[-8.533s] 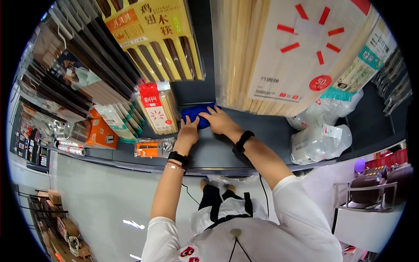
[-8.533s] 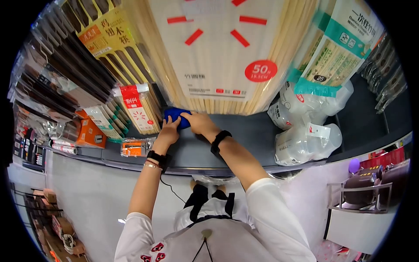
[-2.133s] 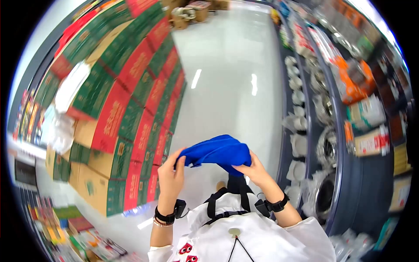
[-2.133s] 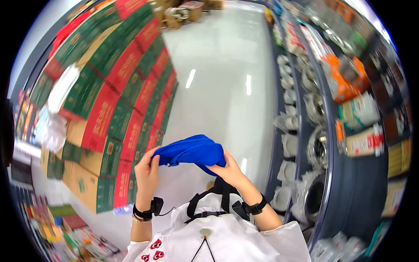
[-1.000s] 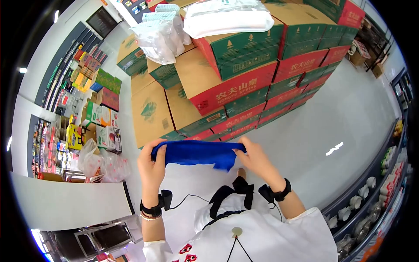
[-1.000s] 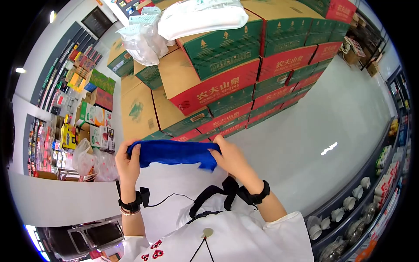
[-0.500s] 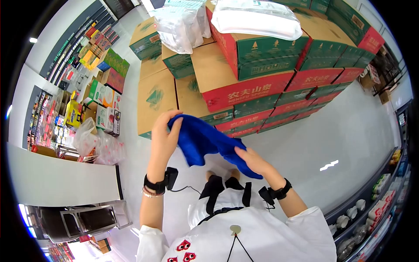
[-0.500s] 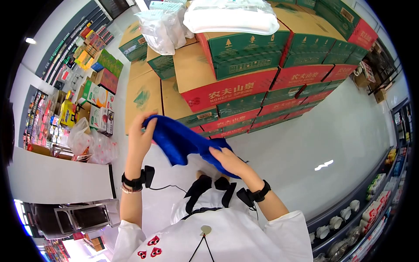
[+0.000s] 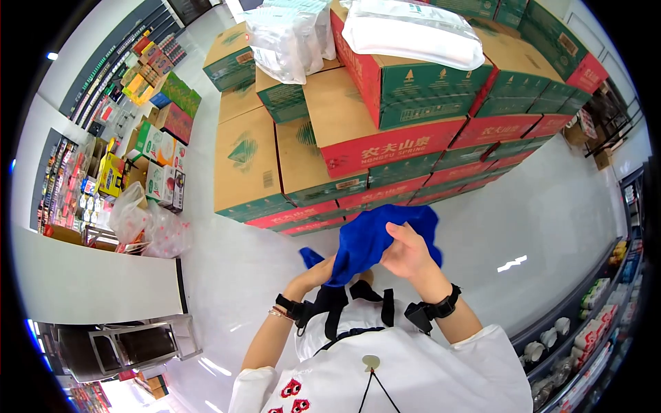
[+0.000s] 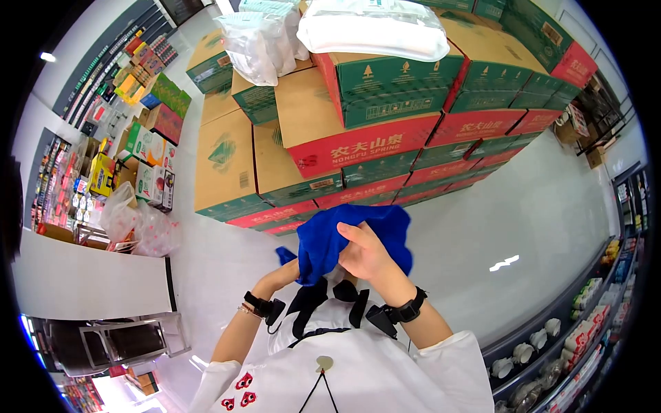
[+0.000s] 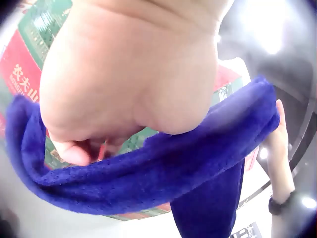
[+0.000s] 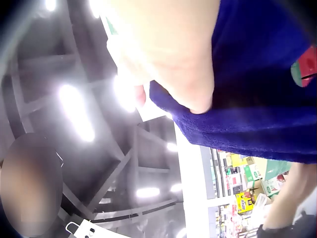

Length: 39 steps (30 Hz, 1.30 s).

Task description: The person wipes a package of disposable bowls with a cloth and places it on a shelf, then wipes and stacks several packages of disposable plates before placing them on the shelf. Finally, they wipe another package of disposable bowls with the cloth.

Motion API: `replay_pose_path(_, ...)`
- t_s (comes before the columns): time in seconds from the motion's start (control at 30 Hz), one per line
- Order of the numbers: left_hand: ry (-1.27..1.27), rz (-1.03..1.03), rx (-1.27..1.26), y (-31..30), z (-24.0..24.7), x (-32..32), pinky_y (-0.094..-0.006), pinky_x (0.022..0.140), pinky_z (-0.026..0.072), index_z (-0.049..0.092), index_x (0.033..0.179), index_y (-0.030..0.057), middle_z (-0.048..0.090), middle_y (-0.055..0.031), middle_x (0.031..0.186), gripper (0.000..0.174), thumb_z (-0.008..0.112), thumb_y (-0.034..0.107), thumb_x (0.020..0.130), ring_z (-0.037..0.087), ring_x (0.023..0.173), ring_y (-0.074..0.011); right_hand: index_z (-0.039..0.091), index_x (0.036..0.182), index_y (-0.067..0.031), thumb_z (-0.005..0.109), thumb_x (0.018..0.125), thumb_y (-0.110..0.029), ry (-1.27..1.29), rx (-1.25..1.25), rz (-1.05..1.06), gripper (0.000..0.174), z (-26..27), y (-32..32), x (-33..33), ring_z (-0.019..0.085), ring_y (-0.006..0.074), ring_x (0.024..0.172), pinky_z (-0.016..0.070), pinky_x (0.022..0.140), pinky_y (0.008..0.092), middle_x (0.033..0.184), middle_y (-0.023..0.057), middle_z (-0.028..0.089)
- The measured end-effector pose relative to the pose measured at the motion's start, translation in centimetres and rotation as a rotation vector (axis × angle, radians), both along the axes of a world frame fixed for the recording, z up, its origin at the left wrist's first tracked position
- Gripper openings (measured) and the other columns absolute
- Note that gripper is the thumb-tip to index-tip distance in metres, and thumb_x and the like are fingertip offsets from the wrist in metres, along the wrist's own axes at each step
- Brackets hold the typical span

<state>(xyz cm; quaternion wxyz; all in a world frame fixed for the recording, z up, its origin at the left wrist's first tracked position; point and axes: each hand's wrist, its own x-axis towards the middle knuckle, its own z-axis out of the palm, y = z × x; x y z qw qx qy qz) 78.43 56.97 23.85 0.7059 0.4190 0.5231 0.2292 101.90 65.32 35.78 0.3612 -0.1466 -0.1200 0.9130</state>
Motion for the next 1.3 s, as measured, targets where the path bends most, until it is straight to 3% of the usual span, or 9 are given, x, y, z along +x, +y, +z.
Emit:
replay_pose_path(0.13,-0.156,-0.015,-0.060,0.6,-3.6,-0.8,-0.0265,0.090,0.0496,0.062,0.133,0.0040,0.070,-0.0038,0.117,0.044,0.049,0.038,0.108,0.063,0.104,-0.0091,0.057,0.127,-0.0050,0.069,0.092,-0.006,-0.014,0.219,0.020,0.037,0.4,0.7,-0.4,0.061,0.0260,0.121,0.0497,0.103,0.0408,0.124,0.0095,0.062)
replay_pose_path(0.27,-0.391,0.489,0.042,1.8,-2.3,-1.2,-0.0238,0.076,0.0466,0.065,0.117,0.0085,0.068,0.0046,0.103,0.022,0.059,0.026,0.105,0.061,0.090,-0.0058,0.046,0.135,-0.0057,0.063,0.089,0.010,-0.318,0.372,-0.191,0.052,-2.2,-0.3,0.6,0.055,0.0206,0.127,0.0463,0.107,0.0390,0.133,0.0089,0.053)
replay_pose_path(0.43,-0.430,0.684,0.307,1.9,1.1,-5.3,-0.0238,0.069,0.0452,0.061,0.112,0.0129,0.065,0.0065,0.098,0.014,0.056,0.025,0.107,0.059,0.082,-0.0057,0.039,0.140,-0.0051,0.057,0.093,0.009,-0.891,0.755,-0.127,0.053,-6.3,0.7,5.2,0.056,0.0082,0.096,0.0472,0.076,0.0249,0.118,0.0049,0.058)
replay_pose_path(0.6,-0.303,0.725,0.317,1.5,11.6,-4.1,-0.0248,0.067,0.0452,0.052,0.114,0.0167,0.063,0.0049,0.096,0.010,0.047,0.024,0.110,0.056,0.079,-0.0058,0.039,0.141,-0.0050,0.055,0.095,0.007,-0.795,0.638,-0.164,0.049,-1.4,2.3,8.0,0.053,0.0070,0.081,0.0420,0.064,0.0243,0.105,0.0020,0.062)
replay_pose_path(0.77,-0.414,0.441,0.878,2.4,18.4,-6.4,-0.0350,0.094,0.0468,0.052,0.123,0.0152,0.063,-0.0043,0.121,0.023,0.060,0.019,0.102,0.059,0.108,-0.0178,0.033,0.149,-0.0046,0.070,0.095,-0.013,-0.039,0.599,-0.456,0.066,8.3,3.0,7.0,0.062,0.0143,0.108,0.0508,0.089,0.0263,0.129,0.0056,0.058)
replay_pose_path(0.87,-0.440,0.450,1.058,2.7,20.5,-4.7,-0.0353,0.091,0.0455,0.052,0.118,0.0113,0.062,-0.0061,0.119,0.027,0.065,0.019,0.096,0.058,0.108,-0.0199,0.030,0.151,0.0003,0.078,0.090,-0.021,-0.262,0.127,-0.352,0.080,0.8,5.6,6.0,0.051,0.0192,0.132,0.0414,0.110,0.0320,0.141,0.0084,0.050)
replay_pose_path(0.9,-0.466,0.511,0.878,2.8,20.3,-3.7,-0.0350,0.094,0.0446,0.050,0.114,0.0115,0.061,-0.0050,0.114,0.026,0.068,0.016,0.095,0.057,0.104,-0.0184,0.030,0.151,0.0028,0.081,0.089,-0.022,-0.760,0.858,-0.485,0.084,1.7,2.0,4.3,0.043,0.0179,0.137,0.0347,0.114,0.0338,0.140,0.0089,0.049)
replay_pose_path(1.0,-0.552,0.525,0.629,3.0,17.8,-3.4,-0.0278,0.083,0.0461,0.044,0.107,0.0116,0.053,-0.0020,0.102,0.027,0.063,-0.001,0.092,0.053,0.097,-0.0126,0.022,0.156,0.0034,0.082,0.086,-0.016,-0.678,0.789,-0.109,0.094,1.6,1.3,1.5,0.036,0.0221,0.143,0.0308,0.118,0.0366,0.152,0.0150,0.041)
replay_pose_path(1.3,0.272,0.634,0.653,1.9,14.5,-7.8,-0.0207,0.056,0.0278,0.041,0.113,0.0098,0.038,0.0082,0.071,0.036,0.069,-0.003,0.092,0.032,0.063,-0.0031,0.020,0.158,-0.0021,0.075,0.088,-0.001,-0.888,0.910,-0.099,0.089,-1.0,3.4,5.5,0.054,0.0152,0.126,0.0495,0.095,0.0287,0.147,0.0129,0.045)
